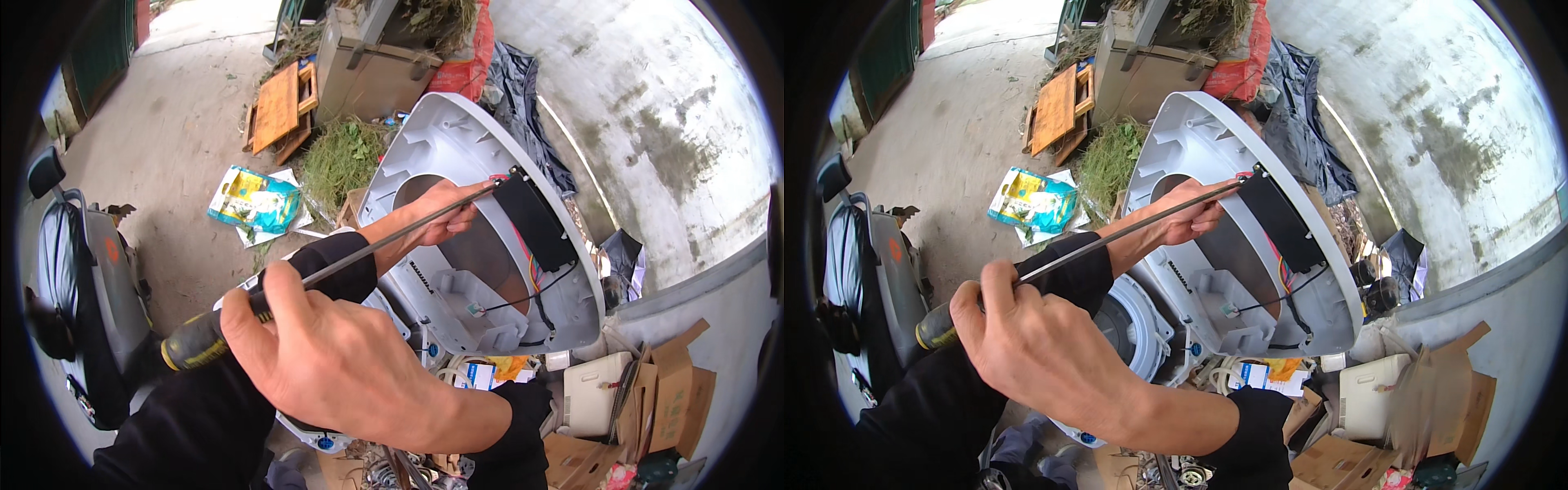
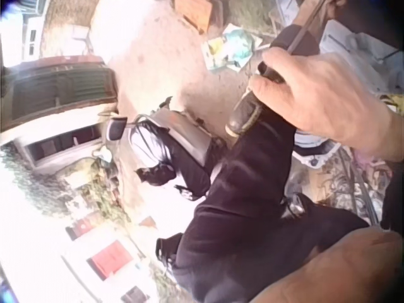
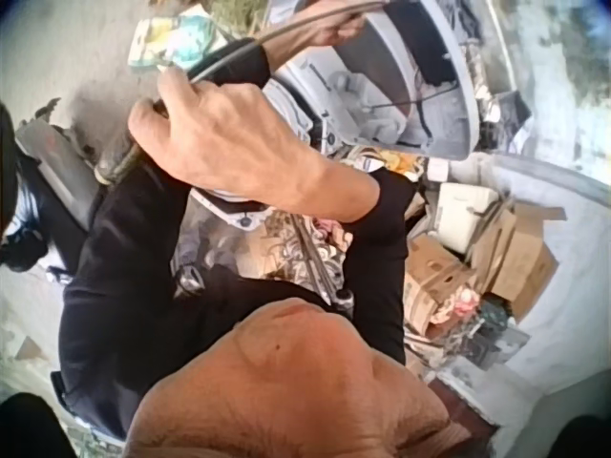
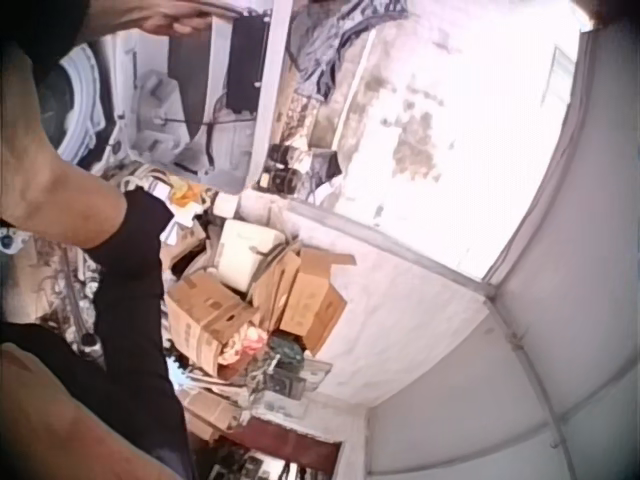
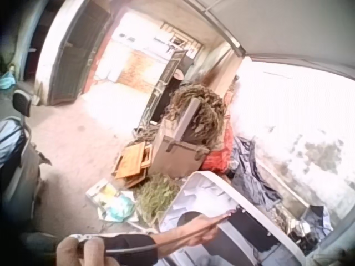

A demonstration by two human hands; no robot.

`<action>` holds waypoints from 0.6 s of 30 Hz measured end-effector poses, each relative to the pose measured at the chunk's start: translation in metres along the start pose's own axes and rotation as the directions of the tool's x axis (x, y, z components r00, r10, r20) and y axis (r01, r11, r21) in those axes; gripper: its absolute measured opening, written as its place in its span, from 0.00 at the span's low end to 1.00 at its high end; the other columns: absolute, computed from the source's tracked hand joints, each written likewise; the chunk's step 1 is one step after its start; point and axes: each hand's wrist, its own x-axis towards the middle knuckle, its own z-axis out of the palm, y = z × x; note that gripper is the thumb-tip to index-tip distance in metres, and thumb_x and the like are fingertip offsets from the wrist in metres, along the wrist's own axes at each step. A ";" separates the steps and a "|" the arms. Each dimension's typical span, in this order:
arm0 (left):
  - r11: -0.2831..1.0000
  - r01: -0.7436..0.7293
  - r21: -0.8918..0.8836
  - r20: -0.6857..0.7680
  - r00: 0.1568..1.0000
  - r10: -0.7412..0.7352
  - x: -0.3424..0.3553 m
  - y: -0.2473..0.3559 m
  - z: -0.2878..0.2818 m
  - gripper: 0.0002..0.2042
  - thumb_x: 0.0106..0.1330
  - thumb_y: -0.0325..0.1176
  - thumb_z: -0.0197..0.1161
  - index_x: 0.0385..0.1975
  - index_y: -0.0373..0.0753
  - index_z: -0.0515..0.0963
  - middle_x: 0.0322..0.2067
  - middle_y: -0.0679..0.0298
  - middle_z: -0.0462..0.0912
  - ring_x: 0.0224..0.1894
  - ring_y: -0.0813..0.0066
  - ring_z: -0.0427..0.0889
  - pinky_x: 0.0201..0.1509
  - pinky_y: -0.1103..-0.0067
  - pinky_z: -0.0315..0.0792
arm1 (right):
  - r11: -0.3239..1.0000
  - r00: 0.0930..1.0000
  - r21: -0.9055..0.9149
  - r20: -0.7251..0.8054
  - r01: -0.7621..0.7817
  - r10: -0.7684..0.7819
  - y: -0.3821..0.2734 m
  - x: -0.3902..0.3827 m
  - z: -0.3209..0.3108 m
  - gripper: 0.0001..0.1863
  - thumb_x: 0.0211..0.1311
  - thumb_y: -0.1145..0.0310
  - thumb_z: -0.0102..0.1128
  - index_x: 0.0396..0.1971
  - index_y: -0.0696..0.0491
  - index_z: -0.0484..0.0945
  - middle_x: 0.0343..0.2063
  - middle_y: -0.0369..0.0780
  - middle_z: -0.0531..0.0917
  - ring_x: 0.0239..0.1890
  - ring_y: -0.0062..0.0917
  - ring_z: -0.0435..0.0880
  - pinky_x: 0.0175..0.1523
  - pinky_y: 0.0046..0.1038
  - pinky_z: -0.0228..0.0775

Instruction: The person disassembles the top lid of a top-loading washing machine, removes a small plastic part, and then uses a screwdriver to detach the control panel from the lid. The person then wipes the inside of the drum with a cloth.

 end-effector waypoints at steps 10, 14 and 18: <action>0.997 -0.071 0.037 -0.038 0.997 0.073 0.001 -0.002 -0.003 0.14 0.66 0.40 0.70 0.25 0.36 0.80 0.14 0.71 0.67 0.13 0.86 0.57 0.14 0.83 0.45 | 0.986 0.991 -0.095 -0.020 0.133 -0.136 0.005 0.013 0.006 0.12 0.59 0.73 0.60 0.40 0.64 0.77 0.29 0.49 0.80 0.20 0.19 0.78 0.23 0.16 0.70; 0.998 -0.056 0.027 -0.059 0.997 0.058 0.001 -0.002 -0.009 0.11 0.68 0.34 0.68 0.25 0.36 0.79 0.14 0.72 0.63 0.15 0.85 0.54 0.17 0.80 0.45 | 0.997 0.994 -0.036 -0.083 0.073 -0.076 0.001 0.011 0.015 0.13 0.60 0.71 0.59 0.40 0.65 0.80 0.31 0.51 0.81 0.22 0.21 0.77 0.24 0.18 0.67; 0.994 -0.080 0.076 -0.189 0.978 0.093 0.004 -0.006 0.003 0.12 0.67 0.33 0.68 0.23 0.36 0.78 0.13 0.72 0.63 0.14 0.84 0.54 0.17 0.79 0.46 | 0.993 0.987 -0.094 -0.141 0.070 -0.083 0.001 0.010 0.017 0.10 0.60 0.70 0.57 0.31 0.62 0.80 0.28 0.49 0.82 0.20 0.18 0.72 0.22 0.18 0.53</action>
